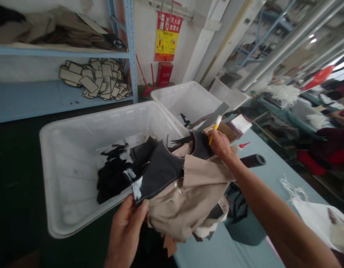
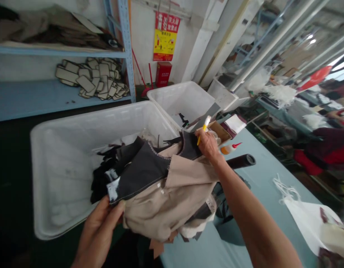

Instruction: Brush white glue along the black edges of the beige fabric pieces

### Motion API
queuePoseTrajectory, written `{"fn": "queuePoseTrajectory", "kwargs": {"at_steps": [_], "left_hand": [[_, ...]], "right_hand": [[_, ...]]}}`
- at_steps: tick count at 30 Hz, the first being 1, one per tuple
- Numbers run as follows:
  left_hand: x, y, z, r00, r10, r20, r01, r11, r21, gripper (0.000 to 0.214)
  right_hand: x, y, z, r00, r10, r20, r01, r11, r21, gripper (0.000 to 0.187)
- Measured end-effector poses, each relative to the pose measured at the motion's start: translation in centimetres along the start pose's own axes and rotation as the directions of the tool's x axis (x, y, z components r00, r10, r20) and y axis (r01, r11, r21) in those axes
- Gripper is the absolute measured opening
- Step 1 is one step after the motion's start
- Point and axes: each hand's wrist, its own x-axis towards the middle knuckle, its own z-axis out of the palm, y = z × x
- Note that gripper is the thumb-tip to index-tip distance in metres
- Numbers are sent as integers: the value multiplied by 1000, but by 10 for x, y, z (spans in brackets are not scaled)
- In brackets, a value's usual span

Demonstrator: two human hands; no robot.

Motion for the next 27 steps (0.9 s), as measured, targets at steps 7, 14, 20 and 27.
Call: {"fn": "queuePoseTrajectory", "kwargs": {"at_steps": [7, 14, 20, 27], "left_hand": [[0, 6, -4, 996, 84, 31, -88, 981, 175, 48], [8, 1, -4, 987, 152, 46, -159, 954, 256, 45], [10, 0, -9, 990, 140, 8, -137, 953, 272, 57], [24, -15, -18, 999, 36, -28, -28, 969, 246, 77]], "right_hand": [[1, -3, 19, 999, -8, -32, 10, 998, 63, 27], [-1, -24, -2, 985, 27, -171, 9, 978, 208, 18], [-30, -48, -37, 953, 53, -297, 56, 936, 346, 9], [-83, -53, -62, 904, 135, -405, 33, 924, 382, 2]]}}
